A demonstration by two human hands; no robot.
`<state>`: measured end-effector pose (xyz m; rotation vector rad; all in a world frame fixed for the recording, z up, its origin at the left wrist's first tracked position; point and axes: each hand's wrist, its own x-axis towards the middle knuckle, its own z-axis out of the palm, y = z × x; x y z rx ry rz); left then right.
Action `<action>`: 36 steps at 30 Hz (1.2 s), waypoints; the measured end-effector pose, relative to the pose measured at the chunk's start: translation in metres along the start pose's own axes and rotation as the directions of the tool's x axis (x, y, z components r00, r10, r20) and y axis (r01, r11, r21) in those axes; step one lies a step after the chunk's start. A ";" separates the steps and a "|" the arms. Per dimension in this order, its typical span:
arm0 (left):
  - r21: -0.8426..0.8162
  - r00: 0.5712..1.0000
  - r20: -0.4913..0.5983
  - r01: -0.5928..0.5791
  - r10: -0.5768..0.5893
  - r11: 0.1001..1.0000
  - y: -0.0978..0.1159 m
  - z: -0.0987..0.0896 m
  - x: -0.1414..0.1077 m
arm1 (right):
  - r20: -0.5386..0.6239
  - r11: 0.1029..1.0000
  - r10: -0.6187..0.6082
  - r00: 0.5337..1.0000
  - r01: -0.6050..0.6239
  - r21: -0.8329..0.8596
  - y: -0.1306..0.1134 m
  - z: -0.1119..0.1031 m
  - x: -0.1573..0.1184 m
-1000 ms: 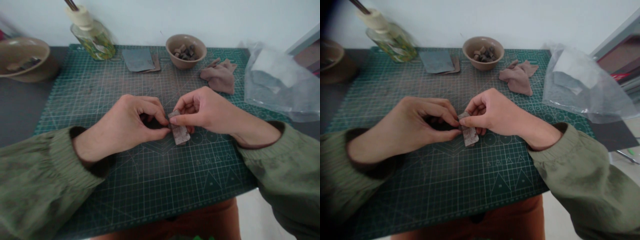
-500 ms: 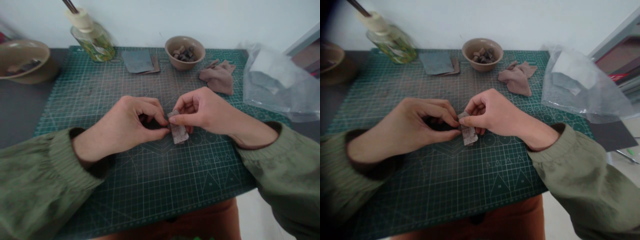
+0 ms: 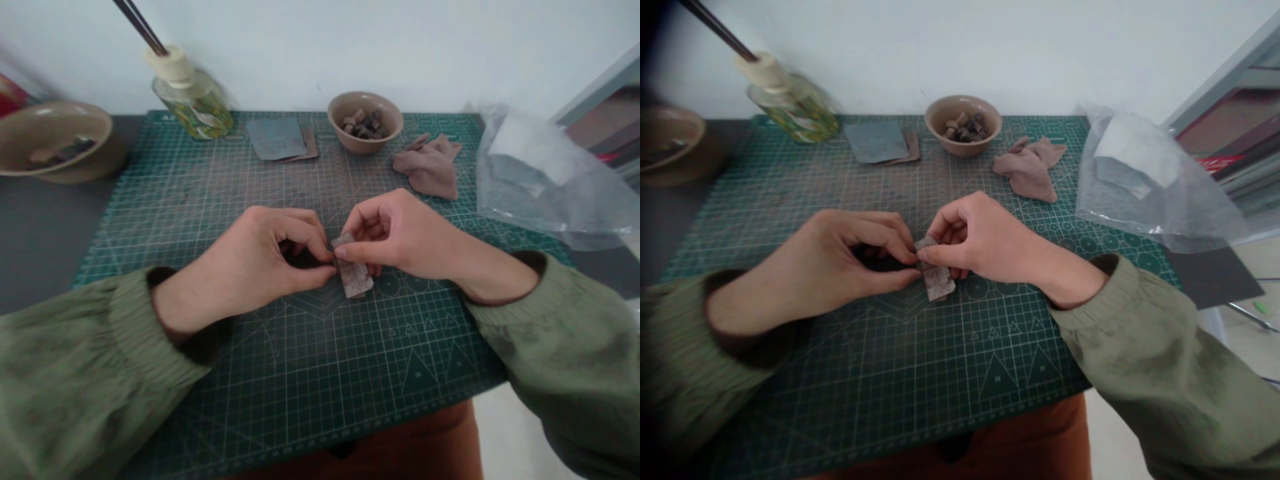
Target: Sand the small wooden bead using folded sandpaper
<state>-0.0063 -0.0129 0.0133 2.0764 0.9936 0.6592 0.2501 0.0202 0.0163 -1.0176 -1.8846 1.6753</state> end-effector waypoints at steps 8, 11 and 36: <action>0.002 1.000 0.002 0.001 -0.001 1.000 -0.001 0.000 -0.001 | -0.009 1.000 0.008 1.000 -0.007 0.008 -0.002 0.001 0.001; -0.001 1.000 0.004 0.003 -0.003 1.000 -0.001 0.000 -0.001 | -0.021 1.000 0.007 1.000 -0.006 0.011 -0.002 0.001 0.001; 0.041 0.985 0.001 -0.170 0.170 0.985 0.009 -0.001 -0.003 | -0.505 0.991 -0.135 0.853 0.114 -0.073 -0.013 -0.011 0.001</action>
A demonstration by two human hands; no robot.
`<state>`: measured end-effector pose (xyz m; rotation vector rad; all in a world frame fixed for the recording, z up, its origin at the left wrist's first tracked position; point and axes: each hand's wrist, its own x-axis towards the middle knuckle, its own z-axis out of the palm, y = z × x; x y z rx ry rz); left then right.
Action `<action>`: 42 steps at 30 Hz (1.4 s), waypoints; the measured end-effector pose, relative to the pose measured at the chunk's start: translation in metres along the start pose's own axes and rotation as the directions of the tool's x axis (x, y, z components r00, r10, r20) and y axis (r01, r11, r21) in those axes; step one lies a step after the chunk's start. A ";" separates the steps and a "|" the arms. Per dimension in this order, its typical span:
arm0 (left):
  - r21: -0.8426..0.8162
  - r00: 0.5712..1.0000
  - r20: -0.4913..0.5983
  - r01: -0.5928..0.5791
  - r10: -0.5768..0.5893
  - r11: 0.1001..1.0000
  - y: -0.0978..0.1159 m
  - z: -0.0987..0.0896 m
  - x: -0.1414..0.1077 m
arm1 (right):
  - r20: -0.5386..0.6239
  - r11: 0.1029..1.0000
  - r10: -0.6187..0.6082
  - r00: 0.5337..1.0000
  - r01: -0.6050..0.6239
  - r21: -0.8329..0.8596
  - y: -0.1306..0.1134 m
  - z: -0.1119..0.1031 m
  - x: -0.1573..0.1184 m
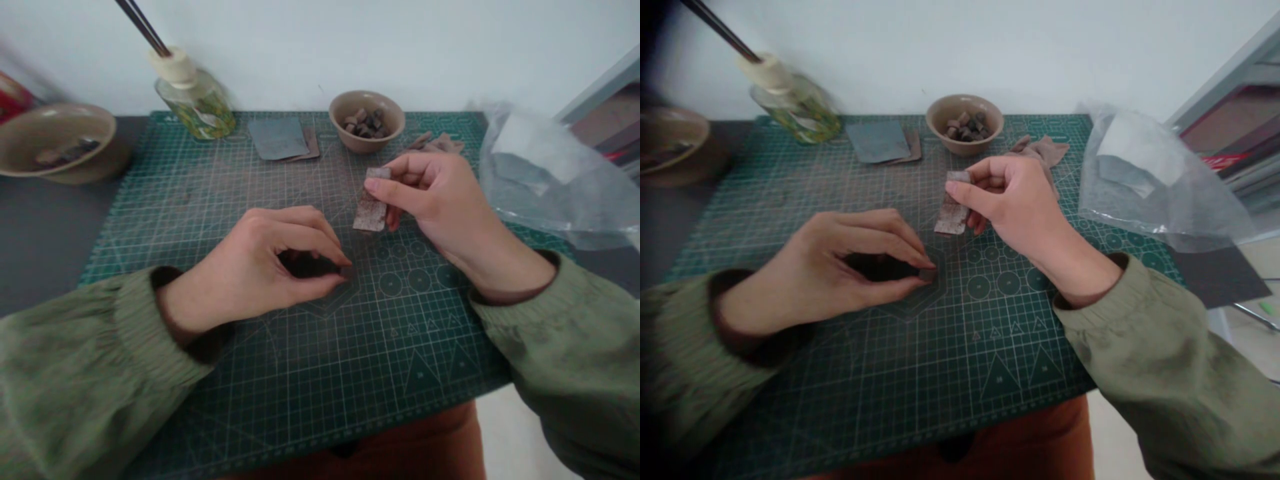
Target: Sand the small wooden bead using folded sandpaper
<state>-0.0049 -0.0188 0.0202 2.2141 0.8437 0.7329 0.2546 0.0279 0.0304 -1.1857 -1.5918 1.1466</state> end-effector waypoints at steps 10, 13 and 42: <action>-0.127 0.977 -0.034 -0.211 0.208 0.969 0.013 0.001 -0.005 | 0.096 0.997 0.053 0.994 -0.058 0.053 0.002 0.002 0.000; -0.150 0.968 -0.041 -0.250 0.247 0.956 0.013 0.002 -0.005 | 0.117 0.995 0.066 0.991 -0.074 0.069 0.002 0.002 0.000; 0.139 0.991 -0.042 -0.123 0.130 0.983 -0.010 0.007 -0.002 | 0.173 0.996 0.077 0.982 -0.084 0.031 0.007 0.002 -0.001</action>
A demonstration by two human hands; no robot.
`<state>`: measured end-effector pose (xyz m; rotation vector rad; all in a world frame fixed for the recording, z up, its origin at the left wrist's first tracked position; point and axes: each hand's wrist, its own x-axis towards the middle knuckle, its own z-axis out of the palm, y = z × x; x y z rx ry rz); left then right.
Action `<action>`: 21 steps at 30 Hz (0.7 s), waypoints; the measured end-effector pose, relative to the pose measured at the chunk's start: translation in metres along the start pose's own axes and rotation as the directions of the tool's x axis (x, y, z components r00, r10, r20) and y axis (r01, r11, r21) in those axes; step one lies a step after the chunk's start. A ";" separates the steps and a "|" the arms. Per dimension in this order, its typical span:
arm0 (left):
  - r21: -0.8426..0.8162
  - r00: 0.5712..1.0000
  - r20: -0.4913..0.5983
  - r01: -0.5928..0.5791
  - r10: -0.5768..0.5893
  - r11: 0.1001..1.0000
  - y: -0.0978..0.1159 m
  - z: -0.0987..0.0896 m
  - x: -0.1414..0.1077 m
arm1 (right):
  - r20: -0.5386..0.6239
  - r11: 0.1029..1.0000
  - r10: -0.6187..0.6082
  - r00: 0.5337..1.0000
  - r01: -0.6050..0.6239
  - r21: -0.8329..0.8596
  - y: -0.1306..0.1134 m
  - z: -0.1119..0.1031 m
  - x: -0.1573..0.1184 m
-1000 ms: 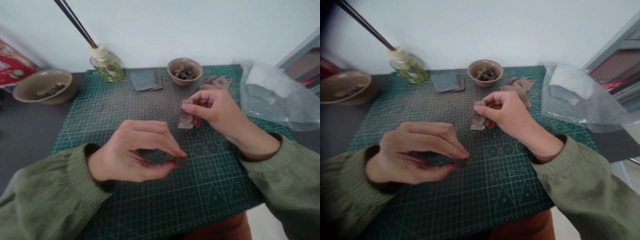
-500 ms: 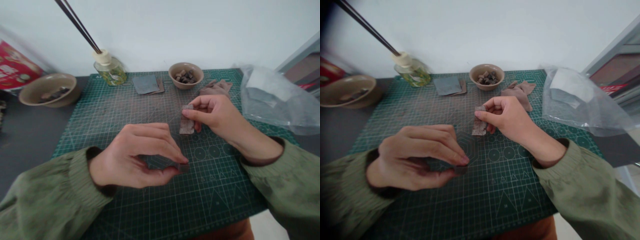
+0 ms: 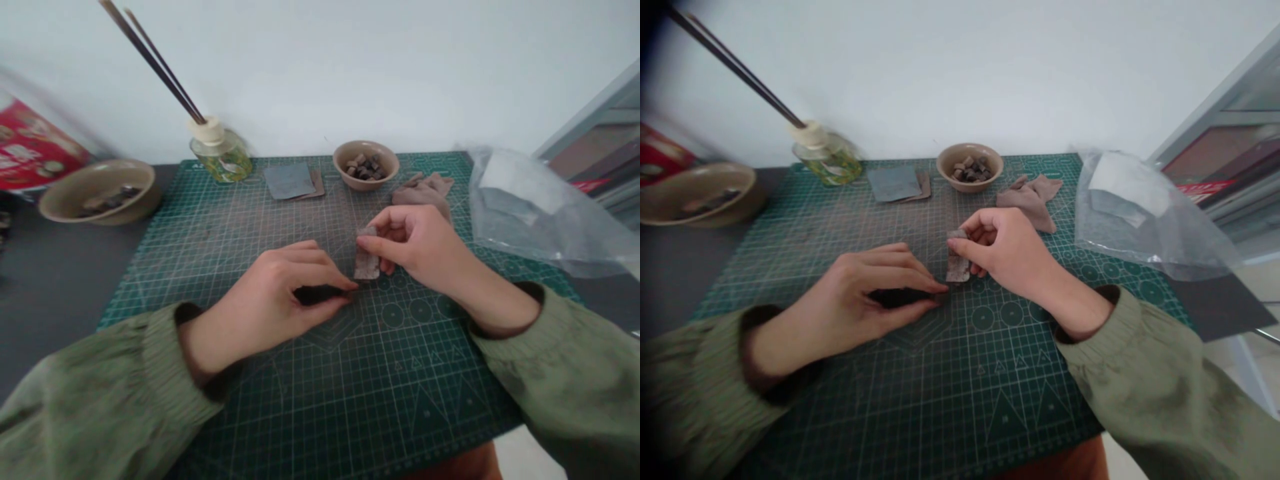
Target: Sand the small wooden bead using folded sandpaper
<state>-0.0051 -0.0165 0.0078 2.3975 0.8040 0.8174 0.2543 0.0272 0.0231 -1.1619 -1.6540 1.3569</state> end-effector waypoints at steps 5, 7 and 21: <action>-0.011 0.998 0.056 -0.027 0.028 1.000 0.002 -0.002 0.001 | -0.001 1.000 -0.015 1.000 0.015 -0.007 0.002 -0.001 0.000; -0.022 0.997 0.077 -0.022 0.023 1.000 0.003 -0.004 0.001 | -0.010 1.000 -0.015 1.000 0.015 -0.008 0.002 -0.002 0.000; -0.155 0.982 0.162 0.126 -0.100 0.980 0.011 -0.006 0.002 | -0.016 0.999 -0.036 0.999 0.036 -0.027 -0.003 -0.001 0.001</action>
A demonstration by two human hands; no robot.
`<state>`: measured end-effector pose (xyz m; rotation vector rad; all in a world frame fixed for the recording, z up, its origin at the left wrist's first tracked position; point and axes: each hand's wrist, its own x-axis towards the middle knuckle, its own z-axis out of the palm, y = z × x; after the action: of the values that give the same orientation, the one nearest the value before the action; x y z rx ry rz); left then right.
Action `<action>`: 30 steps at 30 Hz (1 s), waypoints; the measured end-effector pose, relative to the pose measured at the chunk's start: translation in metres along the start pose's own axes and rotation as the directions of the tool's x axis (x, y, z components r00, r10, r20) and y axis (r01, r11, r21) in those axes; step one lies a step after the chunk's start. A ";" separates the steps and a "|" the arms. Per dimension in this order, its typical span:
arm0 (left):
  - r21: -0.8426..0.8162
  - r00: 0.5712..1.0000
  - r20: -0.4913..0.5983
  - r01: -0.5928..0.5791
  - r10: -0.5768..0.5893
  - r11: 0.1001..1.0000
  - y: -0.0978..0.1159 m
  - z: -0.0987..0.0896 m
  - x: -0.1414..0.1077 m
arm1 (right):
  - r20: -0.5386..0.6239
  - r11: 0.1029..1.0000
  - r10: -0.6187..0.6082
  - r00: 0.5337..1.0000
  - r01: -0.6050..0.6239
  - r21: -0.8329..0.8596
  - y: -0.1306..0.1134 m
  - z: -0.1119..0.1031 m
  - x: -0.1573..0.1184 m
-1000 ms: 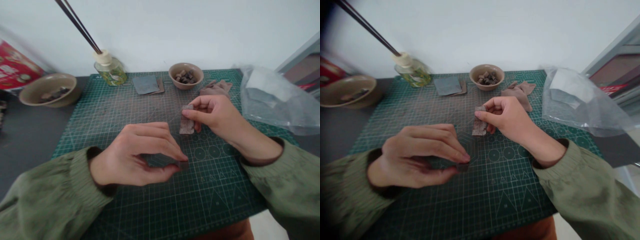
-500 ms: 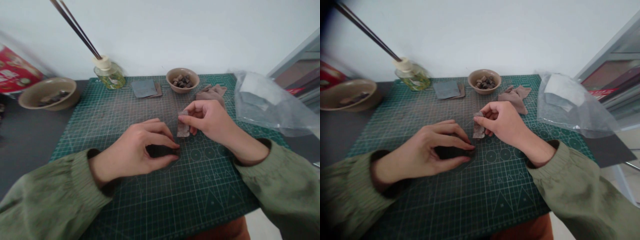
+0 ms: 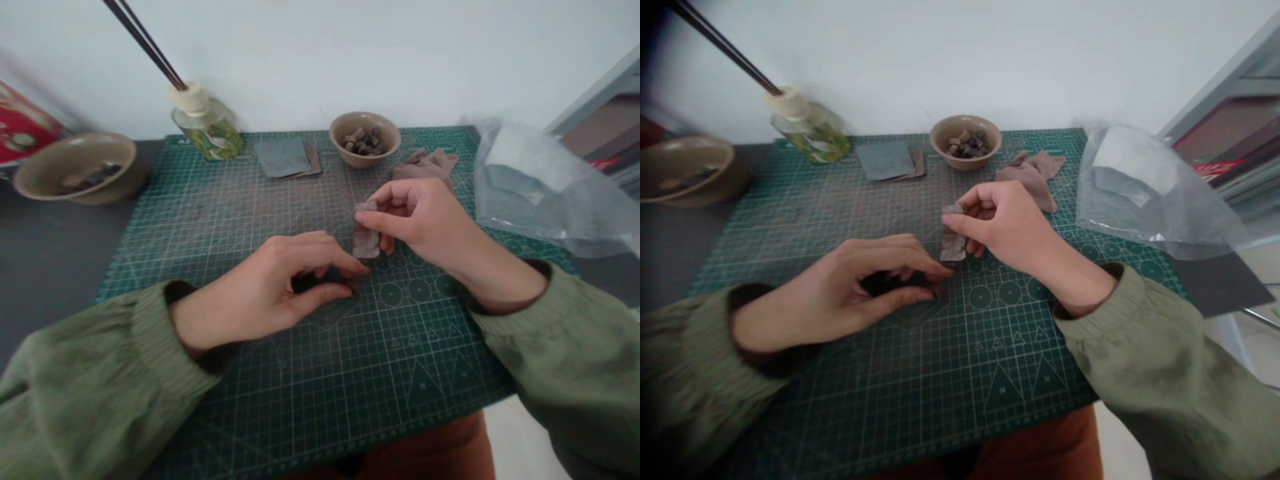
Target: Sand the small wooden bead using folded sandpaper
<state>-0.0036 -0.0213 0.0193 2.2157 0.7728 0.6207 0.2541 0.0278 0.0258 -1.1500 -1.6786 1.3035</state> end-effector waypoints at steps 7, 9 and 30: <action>0.099 0.985 -0.145 0.113 -0.098 0.989 -0.005 0.000 0.000 | 0.027 0.998 0.020 0.999 -0.021 0.053 -0.005 -0.002 -0.001; 0.114 0.981 -0.146 0.142 -0.124 0.983 -0.006 -0.002 0.000 | 0.025 0.998 0.019 1.000 -0.020 0.055 -0.005 -0.004 -0.001; 0.040 0.960 -0.188 0.220 -0.209 0.975 -0.007 -0.003 -0.001 | 0.329 0.992 0.118 0.937 -0.128 0.009 0.000 0.009 -0.007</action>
<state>-0.0086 -0.0163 0.0156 2.1105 1.1230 0.7067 0.2486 0.0181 0.0241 -1.0791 -1.8364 1.6684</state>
